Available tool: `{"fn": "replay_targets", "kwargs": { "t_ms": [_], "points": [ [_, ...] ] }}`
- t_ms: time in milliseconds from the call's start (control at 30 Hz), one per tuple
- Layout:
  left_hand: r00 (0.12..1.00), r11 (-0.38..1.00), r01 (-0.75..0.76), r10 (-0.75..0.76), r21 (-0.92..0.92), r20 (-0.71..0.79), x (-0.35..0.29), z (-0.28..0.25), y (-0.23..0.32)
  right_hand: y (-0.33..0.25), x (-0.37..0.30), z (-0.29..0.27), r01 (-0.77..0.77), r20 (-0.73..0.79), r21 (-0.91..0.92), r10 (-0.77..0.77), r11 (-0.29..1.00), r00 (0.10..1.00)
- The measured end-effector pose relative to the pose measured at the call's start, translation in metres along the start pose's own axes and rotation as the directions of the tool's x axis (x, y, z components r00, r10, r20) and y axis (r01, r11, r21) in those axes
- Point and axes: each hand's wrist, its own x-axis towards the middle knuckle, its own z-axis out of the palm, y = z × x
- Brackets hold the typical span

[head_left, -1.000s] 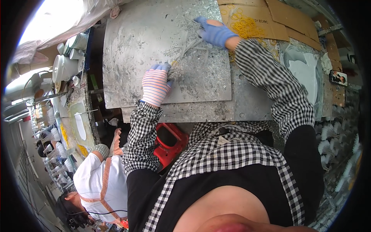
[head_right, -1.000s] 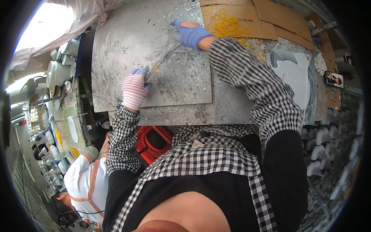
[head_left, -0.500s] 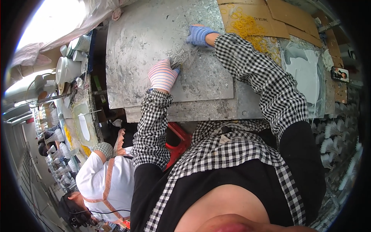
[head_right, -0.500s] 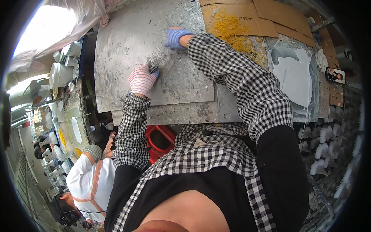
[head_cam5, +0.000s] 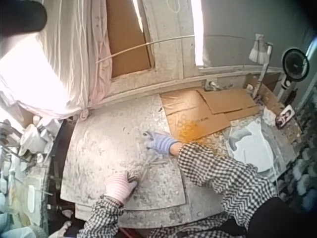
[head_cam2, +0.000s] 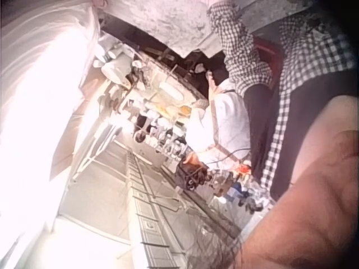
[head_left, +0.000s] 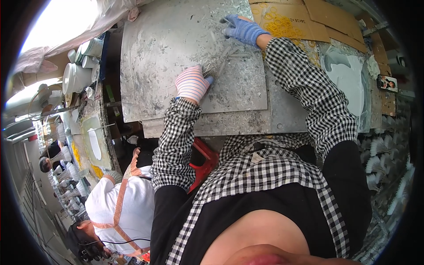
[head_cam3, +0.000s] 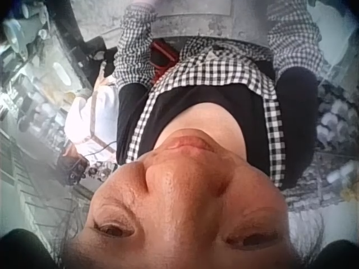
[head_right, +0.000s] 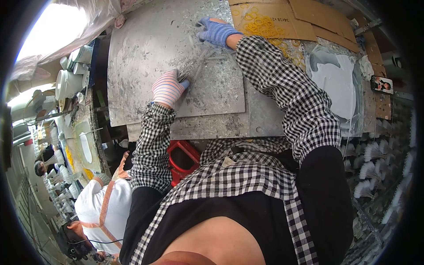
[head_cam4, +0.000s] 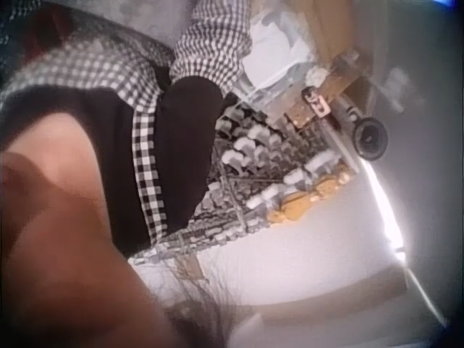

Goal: Bundling metal wires and securing them with rubber bands as part of a brush manufacturing process.

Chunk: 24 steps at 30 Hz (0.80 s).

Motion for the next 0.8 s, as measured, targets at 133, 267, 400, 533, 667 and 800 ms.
{"fn": "replay_targets", "kwargs": {
  "t_ms": [133,267,400,533,667,800],
  "points": [
    [0.999,0.973,-0.052,0.048,-0.223,-0.021,-0.011,-0.001,-0.036,-0.014,-0.005,-0.031,-0.045,0.134,-0.277,0.085,0.96,0.987],
    [0.997,0.983,-0.071,0.072,-0.17,-0.001,-0.008,-0.01,-0.048,-0.038,-0.008,-0.026,0.443,0.224,-0.209,-0.398,0.872,0.889],
    [0.993,0.993,-0.113,0.112,-0.016,-0.043,-0.009,-0.007,-0.034,-0.044,0.005,0.013,0.527,0.36,-0.363,-0.406,0.769,0.84],
    [0.985,0.989,-0.131,0.137,0.067,-0.103,-0.015,0.0,-0.041,-0.032,0.018,0.013,0.529,0.448,-0.565,-0.303,0.633,0.841],
    [0.965,0.977,-0.19,0.204,0.094,-0.167,-0.016,0.017,-0.049,-0.038,-0.005,-0.007,0.551,0.293,-0.421,-0.467,0.72,0.834],
    [0.972,0.977,-0.159,0.18,0.138,-0.15,-0.015,0.018,-0.044,-0.071,-0.055,0.011,0.598,0.391,-0.2,-0.497,0.776,0.775]
  ]
}}
